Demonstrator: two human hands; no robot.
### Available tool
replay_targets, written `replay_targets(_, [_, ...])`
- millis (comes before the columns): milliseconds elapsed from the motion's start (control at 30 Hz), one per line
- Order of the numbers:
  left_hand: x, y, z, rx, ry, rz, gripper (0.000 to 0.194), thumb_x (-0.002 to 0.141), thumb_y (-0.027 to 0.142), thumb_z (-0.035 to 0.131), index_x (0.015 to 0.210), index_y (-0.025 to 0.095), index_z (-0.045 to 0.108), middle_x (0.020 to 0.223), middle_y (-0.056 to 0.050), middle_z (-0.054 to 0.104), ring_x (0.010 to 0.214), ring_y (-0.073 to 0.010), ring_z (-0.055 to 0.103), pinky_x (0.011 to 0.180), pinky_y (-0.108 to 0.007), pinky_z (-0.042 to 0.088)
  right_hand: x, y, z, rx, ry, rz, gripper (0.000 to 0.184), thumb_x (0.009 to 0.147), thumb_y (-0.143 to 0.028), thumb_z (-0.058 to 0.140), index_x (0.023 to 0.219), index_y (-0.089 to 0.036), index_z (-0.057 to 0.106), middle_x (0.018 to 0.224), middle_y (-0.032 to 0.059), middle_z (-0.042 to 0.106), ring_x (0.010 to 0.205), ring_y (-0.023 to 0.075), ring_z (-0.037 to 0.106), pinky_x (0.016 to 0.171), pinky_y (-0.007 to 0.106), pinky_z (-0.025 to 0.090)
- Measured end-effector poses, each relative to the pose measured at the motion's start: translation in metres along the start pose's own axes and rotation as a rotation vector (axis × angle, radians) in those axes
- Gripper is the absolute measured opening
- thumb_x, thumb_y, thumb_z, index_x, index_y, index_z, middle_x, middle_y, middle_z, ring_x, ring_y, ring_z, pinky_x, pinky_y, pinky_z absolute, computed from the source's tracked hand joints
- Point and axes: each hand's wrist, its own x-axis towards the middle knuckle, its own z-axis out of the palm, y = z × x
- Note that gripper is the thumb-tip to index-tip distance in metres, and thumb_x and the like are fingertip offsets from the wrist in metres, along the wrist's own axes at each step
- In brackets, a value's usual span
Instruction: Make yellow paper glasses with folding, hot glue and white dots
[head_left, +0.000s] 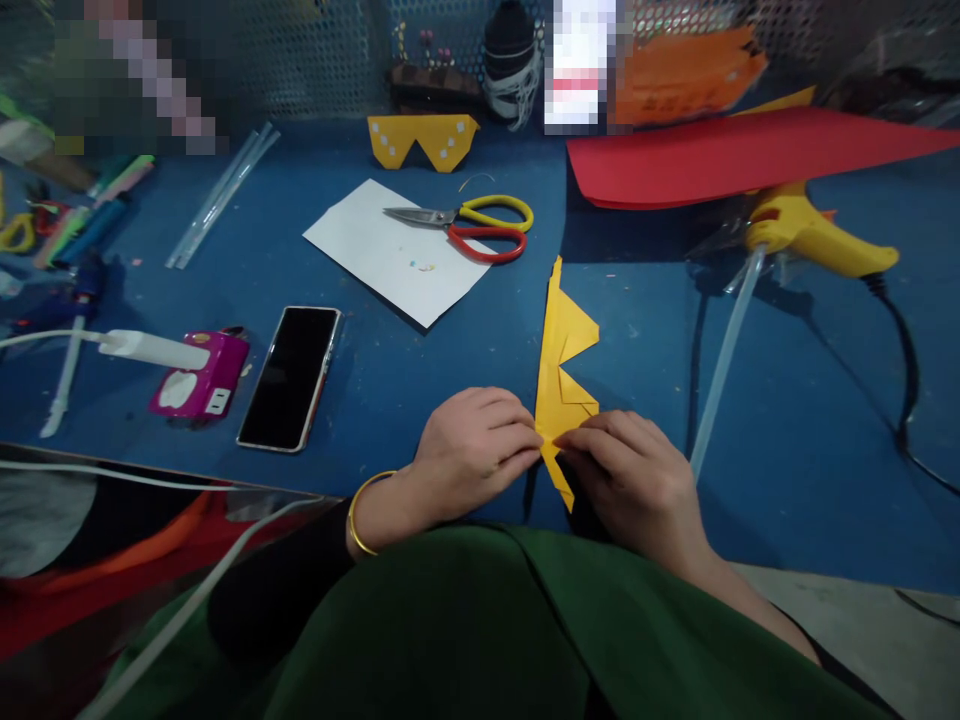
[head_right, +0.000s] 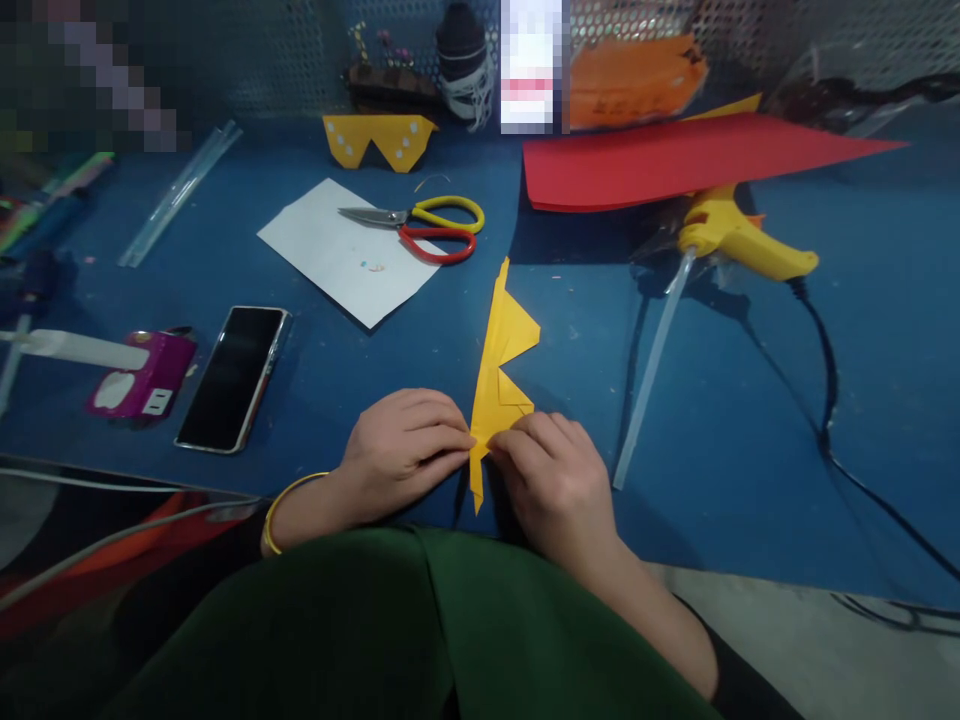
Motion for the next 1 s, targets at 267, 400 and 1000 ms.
replay_targets(267, [0.004,0.004,0.003,-0.100,0.016,-0.237,0.010,0.092,0.017,0.070,0.083,0.016,0.076,0.088,-0.006,0.069,0.087,-0.0189,0.060,0.075,-0.033,0.050,0.002,0.000,0.006,-0.033,-0.022,0.063,0.011,0.096,-0.016,0.063,0.086,-0.015,0.067,0.078,0.0065,0.065,0.074,0.0193,0.058,0.066,0.034,0.041])
replay_targets(400, [0.005,0.006,0.004,-0.075,-0.002,-0.265,0.014,0.094,0.022,0.069,0.082,0.016,0.074,0.089,-0.006,0.069,0.089,-0.0199,0.059,0.077,-0.036,0.048,0.002,0.000,0.008,-0.100,-0.035,0.087,0.015,0.097,-0.020,0.062,0.083,-0.016,0.065,0.078,0.0063,0.063,0.071,0.0200,0.056,0.065,0.034,0.038])
replay_targets(1000, [0.012,0.013,0.006,-0.049,-0.031,-0.411,0.023,0.090,0.028,0.073,0.072,0.019,0.062,0.087,-0.002,0.069,0.090,-0.0210,0.058,0.079,-0.039,0.039,0.003,0.001,0.007,-0.217,-0.031,0.121,0.029,0.100,-0.034,0.059,0.076,-0.019,0.058,0.073,0.0049,0.061,0.069,0.0195,0.052,0.063,0.033,0.032])
